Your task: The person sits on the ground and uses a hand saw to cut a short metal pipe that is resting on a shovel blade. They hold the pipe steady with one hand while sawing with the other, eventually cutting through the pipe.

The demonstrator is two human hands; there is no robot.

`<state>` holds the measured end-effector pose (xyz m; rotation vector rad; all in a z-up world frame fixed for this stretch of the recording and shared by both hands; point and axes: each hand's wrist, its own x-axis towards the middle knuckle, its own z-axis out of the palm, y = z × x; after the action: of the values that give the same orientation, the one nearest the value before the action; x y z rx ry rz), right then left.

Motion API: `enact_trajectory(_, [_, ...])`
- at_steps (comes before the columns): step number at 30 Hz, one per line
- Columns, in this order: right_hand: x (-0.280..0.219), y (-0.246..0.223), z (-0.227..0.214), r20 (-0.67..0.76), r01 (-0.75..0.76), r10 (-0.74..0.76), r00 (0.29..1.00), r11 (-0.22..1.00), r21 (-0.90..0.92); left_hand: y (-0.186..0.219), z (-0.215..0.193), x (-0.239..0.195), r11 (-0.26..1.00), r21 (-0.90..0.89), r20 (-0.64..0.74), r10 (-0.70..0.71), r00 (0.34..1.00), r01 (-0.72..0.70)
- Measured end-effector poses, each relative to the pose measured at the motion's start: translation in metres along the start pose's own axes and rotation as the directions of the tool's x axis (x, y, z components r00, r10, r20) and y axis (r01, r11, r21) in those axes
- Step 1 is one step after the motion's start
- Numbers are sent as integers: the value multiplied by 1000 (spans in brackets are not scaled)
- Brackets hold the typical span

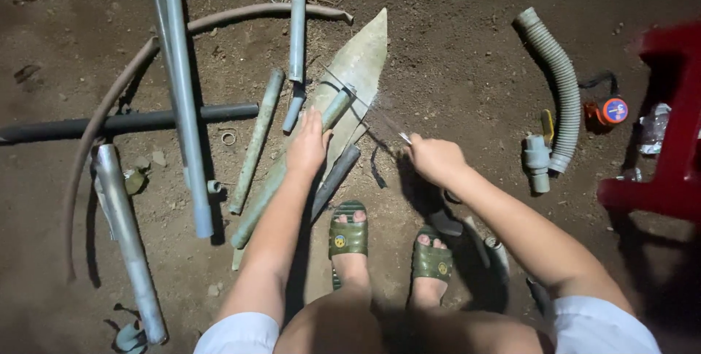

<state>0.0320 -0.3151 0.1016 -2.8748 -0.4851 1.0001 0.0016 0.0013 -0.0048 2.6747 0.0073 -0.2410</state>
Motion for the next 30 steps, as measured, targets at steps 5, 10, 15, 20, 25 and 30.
enact_trajectory(5, [75,-24,15,-91,57,-56,994,998,3,-3,8,1,1000,13,-30,16,999,-15])
enact_trajectory(10, [77,-16,21,-127,60,-59,990,998,-2,-1,6,0,1000,3,-39,7,999,-7])
enact_trajectory(15, [31,-9,21,-126,45,-49,991,999,-30,-8,14,0,994,102,10,44,999,-44])
enact_trajectory(20, [-13,18,47,8,-46,46,999,998,33,-6,11,-1,998,65,-34,-17,999,19])
enact_trajectory(25, [-45,23,53,61,-119,118,991,993,25,-6,6,1,998,69,-56,10,998,-6])
enact_trajectory(30, [-32,8,30,56,-105,103,993,994,35,-9,10,0,995,100,-88,22,996,-14])
